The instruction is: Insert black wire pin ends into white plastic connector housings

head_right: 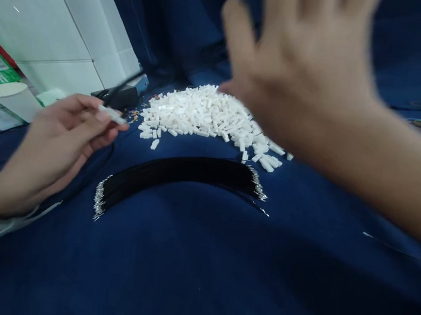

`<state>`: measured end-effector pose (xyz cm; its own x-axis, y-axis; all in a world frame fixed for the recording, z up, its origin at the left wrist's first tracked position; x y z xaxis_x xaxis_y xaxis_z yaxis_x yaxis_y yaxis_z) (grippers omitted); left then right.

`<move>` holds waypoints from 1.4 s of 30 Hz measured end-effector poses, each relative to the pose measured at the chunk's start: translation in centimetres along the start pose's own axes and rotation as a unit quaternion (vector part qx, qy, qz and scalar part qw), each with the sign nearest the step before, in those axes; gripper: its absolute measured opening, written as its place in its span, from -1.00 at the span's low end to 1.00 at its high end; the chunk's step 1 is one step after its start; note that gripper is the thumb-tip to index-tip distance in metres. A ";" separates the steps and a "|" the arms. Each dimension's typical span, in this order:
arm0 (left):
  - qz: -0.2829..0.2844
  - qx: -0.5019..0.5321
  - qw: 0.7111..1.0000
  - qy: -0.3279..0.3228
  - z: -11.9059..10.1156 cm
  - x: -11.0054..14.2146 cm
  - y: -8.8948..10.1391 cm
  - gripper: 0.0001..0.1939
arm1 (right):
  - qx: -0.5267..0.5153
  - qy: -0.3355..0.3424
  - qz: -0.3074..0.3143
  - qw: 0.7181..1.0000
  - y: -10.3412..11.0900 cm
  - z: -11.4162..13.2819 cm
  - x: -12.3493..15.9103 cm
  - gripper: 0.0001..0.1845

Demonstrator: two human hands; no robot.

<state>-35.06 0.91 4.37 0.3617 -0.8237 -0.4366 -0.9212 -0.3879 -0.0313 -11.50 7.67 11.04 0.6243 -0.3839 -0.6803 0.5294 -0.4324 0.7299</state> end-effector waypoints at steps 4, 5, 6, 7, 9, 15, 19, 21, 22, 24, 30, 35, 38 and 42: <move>0.033 -0.040 0.993 0.109 3.8 -0.7 0.3 -0.89 | -0.043 0.132 0.159 0.977 -6.8 3.8 1.5 -0.36; 0.040 -0.046 0.990 0.130 4.3 -0.6 0.4 -0.88 | -0.058 0.127 0.183 0.973 -8.5 4.1 2.1 -0.26; 0.046 -0.052 0.987 0.148 4.8 -0.5 0.3 -0.89 | -0.075 0.113 0.197 0.971 -9.8 4.2 2.5 -0.14; 0.050 -0.056 0.984 0.161 5.1 -0.3 0.3 -0.89 | -0.088 0.096 0.213 0.968 -11.0 4.2 2.9 -0.10; 0.055 -0.064 0.981 0.175 5.3 0.0 0.2 -0.89 | -0.112 0.061 0.235 0.964 -12.3 4.1 3.2 -0.11; 0.072 -0.078 0.980 0.168 5.6 0.3 0.0 -0.88 | -0.162 0.031 0.282 0.945 -12.2 4.6 3.1 -0.37; 0.085 -0.087 0.980 0.158 6.0 0.3 0.1 -0.89 | -0.178 0.023 0.300 0.937 -11.3 5.3 4.2 -0.46; 0.089 -0.093 0.980 0.154 6.2 0.2 0.1 -0.89 | -0.185 0.020 0.306 0.934 -10.6 5.6 5.0 -0.50; 0.091 -0.096 0.979 0.152 6.2 0.2 0.1 -0.89 | -0.189 0.019 0.310 0.931 -10.1 5.7 5.5 -0.52; 0.092 -0.099 0.979 0.150 6.2 0.2 0.0 -0.89 | -0.197 0.017 0.319 0.927 -9.2 5.9 6.3 -0.55; 0.104 -0.087 0.980 0.146 5.9 0.5 -0.4 -0.88 | -0.128 0.054 0.284 0.949 -6.9 7.5 6.2 -0.63; 0.127 -0.068 0.978 0.150 5.4 1.0 -0.9 -0.90 | -0.132 0.204 0.195 0.950 -6.2 11.2 5.5 -0.77; 0.140 -0.060 0.976 0.158 5.2 1.2 -1.1 -0.91 | -0.183 0.195 0.209 0.941 -6.4 11.7 5.4 -0.74; 0.156 -0.050 0.972 0.171 5.1 1.4 -1.1 -0.91 | -0.298 0.052 0.269 0.915 -6.5 10.4 5.2 -0.82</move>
Point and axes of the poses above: each hand's wrist, its own x-axis away from the middle knuckle, its own y-axis out of the back of the hand, z = x × y, the point moved 5 cm from there along -x, towards the middle knuckle, and after that the axes turned 9 degrees about -y, right-handed, at the moved point
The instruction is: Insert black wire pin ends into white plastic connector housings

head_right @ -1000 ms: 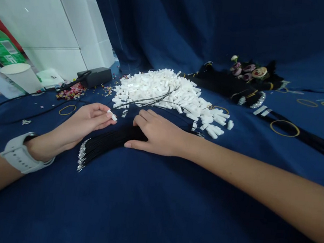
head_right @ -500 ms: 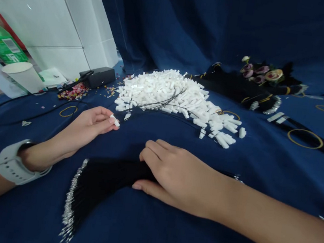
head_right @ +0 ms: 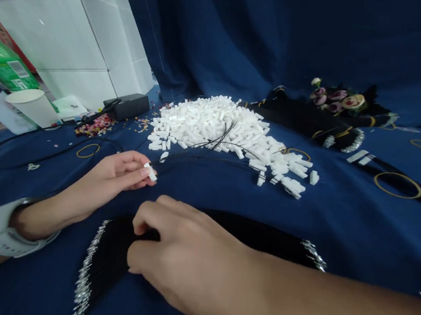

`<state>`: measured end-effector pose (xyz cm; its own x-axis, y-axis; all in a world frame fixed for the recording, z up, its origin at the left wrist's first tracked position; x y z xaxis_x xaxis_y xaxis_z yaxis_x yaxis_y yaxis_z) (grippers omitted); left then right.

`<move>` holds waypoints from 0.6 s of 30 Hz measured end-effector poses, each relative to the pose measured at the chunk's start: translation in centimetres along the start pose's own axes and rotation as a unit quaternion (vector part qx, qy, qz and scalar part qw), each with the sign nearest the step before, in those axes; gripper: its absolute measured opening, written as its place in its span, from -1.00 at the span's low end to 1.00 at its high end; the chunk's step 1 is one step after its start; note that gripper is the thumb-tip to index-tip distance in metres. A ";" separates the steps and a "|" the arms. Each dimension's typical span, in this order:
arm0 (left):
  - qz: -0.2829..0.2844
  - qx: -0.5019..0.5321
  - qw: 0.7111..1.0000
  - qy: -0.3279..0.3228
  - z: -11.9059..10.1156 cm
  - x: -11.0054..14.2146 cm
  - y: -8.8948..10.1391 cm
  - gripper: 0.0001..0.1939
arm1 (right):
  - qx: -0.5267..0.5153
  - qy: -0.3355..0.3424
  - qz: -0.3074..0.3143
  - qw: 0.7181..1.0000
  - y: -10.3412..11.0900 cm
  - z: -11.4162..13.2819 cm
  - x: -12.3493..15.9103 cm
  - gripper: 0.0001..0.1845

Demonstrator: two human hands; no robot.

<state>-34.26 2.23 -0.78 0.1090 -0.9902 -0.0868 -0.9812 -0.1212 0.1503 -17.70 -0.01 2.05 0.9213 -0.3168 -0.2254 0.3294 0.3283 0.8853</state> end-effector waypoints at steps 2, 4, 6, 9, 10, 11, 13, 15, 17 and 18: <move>0.005 0.003 1.000 0.005 0.0 0.2 0.0 -0.92 | -0.075 -0.072 0.009 0.995 0.2 -0.8 0.2 -0.84; 0.010 0.002 1.000 0.013 -0.1 0.4 0.0 -0.92 | -0.126 -0.114 0.032 0.985 0.2 -1.3 0.3 -0.86; 0.017 -0.002 1.000 0.023 -0.2 0.7 -0.1 -0.93 | -0.151 -0.121 0.042 0.980 0.2 -1.5 0.2 -0.85; 0.026 -0.008 0.999 0.035 -0.3 1.1 0.0 -0.93 | -0.145 -0.115 0.016 0.983 0.7 -2.0 -0.4 -0.84; 0.028 -0.010 0.999 0.038 -0.4 1.2 0.1 -0.92 | -0.137 -0.118 0.001 0.983 0.9 -2.2 -0.6 -0.84; 0.030 -0.011 0.999 0.042 -0.4 1.3 0.1 -0.92 | -0.128 -0.126 -0.017 0.984 1.2 -2.7 -0.8 -0.84; 0.032 -0.014 0.998 0.048 -0.3 1.6 0.4 -0.91 | -0.097 -0.136 -0.071 0.983 1.9 -3.6 -1.0 -0.84; 0.033 -0.017 0.998 0.055 -0.1 1.7 0.6 -0.91 | -0.052 -0.127 -0.128 0.982 2.4 -4.5 -1.1 -0.83; 0.036 -0.020 0.998 0.057 0.1 1.8 0.8 -0.91 | -0.014 -0.111 -0.164 0.980 2.6 -5.2 -1.0 -0.85; 0.040 -0.022 0.997 0.056 0.2 1.8 0.9 -0.91 | -0.003 -0.110 -0.174 0.979 2.5 -5.5 -0.9 -0.86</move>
Point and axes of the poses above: each hand's wrist, its own x-axis away from the middle knuckle, its own y-axis out of the back of the hand, z = x × y, the point moved 5 cm from there along -x, towards the middle knuckle, and after that the axes turned 9 degrees about -y, right-handed, at the moved point
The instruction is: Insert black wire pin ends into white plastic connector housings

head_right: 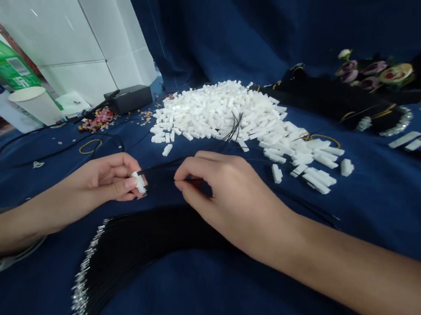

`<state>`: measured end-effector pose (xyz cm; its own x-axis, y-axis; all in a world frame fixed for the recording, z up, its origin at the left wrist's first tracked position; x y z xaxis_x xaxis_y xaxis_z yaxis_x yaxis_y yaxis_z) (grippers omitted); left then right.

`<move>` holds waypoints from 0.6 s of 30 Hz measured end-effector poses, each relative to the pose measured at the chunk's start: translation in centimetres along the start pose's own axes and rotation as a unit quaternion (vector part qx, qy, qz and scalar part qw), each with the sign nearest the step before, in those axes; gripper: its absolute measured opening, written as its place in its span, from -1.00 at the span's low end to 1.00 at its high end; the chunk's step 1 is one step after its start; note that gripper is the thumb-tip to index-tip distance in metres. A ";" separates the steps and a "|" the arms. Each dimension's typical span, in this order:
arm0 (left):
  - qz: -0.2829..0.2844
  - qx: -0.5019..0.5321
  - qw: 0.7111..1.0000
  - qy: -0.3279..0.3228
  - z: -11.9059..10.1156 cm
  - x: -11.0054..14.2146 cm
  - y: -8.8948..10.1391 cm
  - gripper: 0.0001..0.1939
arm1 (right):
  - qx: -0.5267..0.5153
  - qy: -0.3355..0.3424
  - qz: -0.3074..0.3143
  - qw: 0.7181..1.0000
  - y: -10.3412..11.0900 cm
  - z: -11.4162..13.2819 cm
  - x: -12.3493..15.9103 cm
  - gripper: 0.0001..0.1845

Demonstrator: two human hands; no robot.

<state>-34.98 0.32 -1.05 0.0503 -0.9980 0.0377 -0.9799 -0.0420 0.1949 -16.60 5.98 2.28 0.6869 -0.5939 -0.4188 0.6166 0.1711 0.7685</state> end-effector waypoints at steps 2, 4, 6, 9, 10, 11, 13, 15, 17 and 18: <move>0.006 -0.006 1.000 -0.005 0.1 -0.1 0.1 -0.92 | 0.013 -0.003 -0.014 1.000 -0.2 -0.5 0.1 -0.87; 0.007 -0.015 1.000 -0.007 0.1 -0.1 0.0 -0.92 | 0.025 0.008 -0.025 0.999 -0.4 -0.6 0.3 -0.86; 0.005 -0.023 1.000 -0.006 0.1 -0.1 0.0 -0.92 | 0.043 0.025 -0.033 0.998 -0.6 -0.6 0.6 -0.84; 0.002 -0.030 0.999 -0.017 -0.2 0.0 -0.1 -0.91 | 0.081 0.046 -0.049 0.994 -0.9 -0.3 1.0 -0.82; 0.002 -0.034 0.999 -0.021 -0.2 0.1 -0.2 -0.91 | 0.095 0.046 -0.053 0.993 -0.9 -0.3 1.1 -0.82; 0.003 -0.040 0.999 -0.028 -0.3 0.1 -0.2 -0.91 | 0.104 0.046 -0.055 0.992 -0.9 -0.2 1.2 -0.81; 0.005 -0.057 0.998 -0.039 -0.3 0.2 -0.1 -0.91 | 0.110 0.051 -0.059 0.991 -0.9 -0.1 1.3 -0.80; 0.005 -0.074 0.996 -0.045 -0.2 0.3 -0.1 -0.90 | 0.110 0.056 -0.065 0.990 -0.9 0.0 1.3 -0.79; 0.006 -0.083 0.995 -0.048 -0.3 0.3 -0.1 -0.88 | 0.106 0.057 -0.079 0.990 -0.8 -0.1 1.3 -0.80; 0.004 -0.088 0.995 -0.047 -0.3 0.3 -0.1 -0.87 | 0.103 0.057 -0.081 0.990 -0.8 -0.2 1.3 -0.80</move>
Point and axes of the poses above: each hand's wrist, its own x-axis away from the middle knuckle, its own y-axis out of the back of the hand, z = x × y, the point moved 5 cm from there along -x, towards the middle knuckle, and after that the axes turned 9 degrees about -y, right-handed, at the moved point
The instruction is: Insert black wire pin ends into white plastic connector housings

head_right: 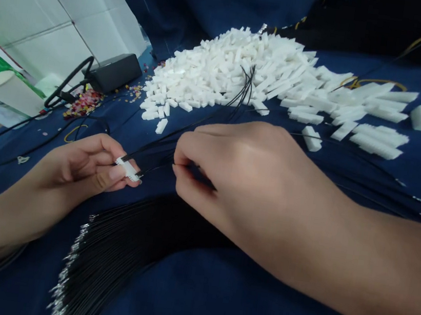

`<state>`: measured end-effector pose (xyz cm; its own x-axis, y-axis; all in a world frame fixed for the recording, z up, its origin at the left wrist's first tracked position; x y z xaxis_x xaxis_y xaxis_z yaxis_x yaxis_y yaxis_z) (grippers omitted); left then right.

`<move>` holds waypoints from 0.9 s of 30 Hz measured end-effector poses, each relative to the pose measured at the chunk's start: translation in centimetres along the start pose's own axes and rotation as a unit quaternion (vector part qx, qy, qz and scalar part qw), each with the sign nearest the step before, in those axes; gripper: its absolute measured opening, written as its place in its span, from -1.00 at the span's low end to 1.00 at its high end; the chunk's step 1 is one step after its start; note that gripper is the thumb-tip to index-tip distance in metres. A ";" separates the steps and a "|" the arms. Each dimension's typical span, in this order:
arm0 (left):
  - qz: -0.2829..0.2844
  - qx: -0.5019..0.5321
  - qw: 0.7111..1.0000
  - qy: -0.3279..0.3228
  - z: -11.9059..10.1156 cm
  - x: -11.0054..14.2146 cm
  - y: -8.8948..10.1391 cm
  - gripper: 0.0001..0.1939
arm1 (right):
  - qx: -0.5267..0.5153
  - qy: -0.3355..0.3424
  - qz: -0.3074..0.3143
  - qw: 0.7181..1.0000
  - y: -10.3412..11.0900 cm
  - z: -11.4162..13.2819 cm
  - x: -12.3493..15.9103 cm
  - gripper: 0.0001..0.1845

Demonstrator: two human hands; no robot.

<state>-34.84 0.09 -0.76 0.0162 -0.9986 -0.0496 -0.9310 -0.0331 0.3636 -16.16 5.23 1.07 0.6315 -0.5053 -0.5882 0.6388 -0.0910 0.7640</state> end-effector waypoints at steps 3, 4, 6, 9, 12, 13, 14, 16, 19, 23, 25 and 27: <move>-0.007 -0.024 1.000 0.001 -0.2 0.0 -0.1 -0.89 | -0.015 0.004 -0.004 1.000 -0.1 -0.2 0.0 -0.82; -0.008 -0.032 0.999 0.000 -0.2 0.0 -0.1 -0.90 | -0.020 0.008 -0.003 1.000 -0.1 -0.2 0.0 -0.83; -0.009 -0.042 0.999 -0.001 -0.2 0.0 -0.2 -0.90 | -0.025 0.014 -0.002 1.000 -0.2 -0.2 0.1 -0.84; -0.010 -0.041 0.999 -0.008 -0.2 0.0 -0.2 -0.90 | -0.039 0.017 0.009 0.999 -0.3 -0.3 0.3 -0.86; -0.014 -0.040 0.999 -0.011 -0.2 0.1 -0.1 -0.89 | -0.050 0.015 0.019 0.998 -0.4 -0.3 0.4 -0.86; -0.016 -0.039 0.999 -0.008 -0.2 0.1 -0.1 -0.89 | -0.053 0.013 0.021 0.998 -0.4 -0.3 0.4 -0.86; -0.016 -0.037 0.999 -0.004 -0.2 0.1 -0.1 -0.88 | -0.056 0.011 0.024 0.998 -0.4 -0.4 0.4 -0.86; -0.017 -0.034 0.999 -0.002 -0.1 0.1 0.0 -0.88 | -0.058 0.008 0.030 0.998 -0.4 -0.4 0.3 -0.85; -0.015 -0.036 0.999 -0.010 -0.2 0.0 -0.1 -0.90 | -0.057 0.008 0.041 0.998 -0.6 -0.5 0.4 -0.84; -0.015 -0.036 0.999 -0.013 -0.2 -0.1 -0.2 -0.91 | -0.055 0.013 0.041 0.998 -0.6 -0.4 0.4 -0.85; -0.014 -0.033 0.999 -0.012 -0.2 -0.1 -0.3 -0.91 | -0.051 0.012 0.039 0.998 -0.6 -0.4 0.5 -0.84; -0.016 -0.036 0.999 -0.009 -0.3 -0.1 -0.2 -0.91 | -0.049 0.009 0.042 0.998 -0.6 -0.5 0.4 -0.83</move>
<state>-34.52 0.22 -0.61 0.0376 -0.9962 -0.0785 -0.9010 -0.0678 0.4285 -16.07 5.48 0.24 0.6915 -0.4927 -0.5283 0.6224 0.0351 0.7820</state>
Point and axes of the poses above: each hand's wrist, its own x-axis away from the middle knuckle, its own y-axis out of the back of the hand, z = x × y, the point moved 5 cm from there along -x, towards the middle knuckle, and after that the axes turned 9 degrees about -y, right-handed, at the moved point
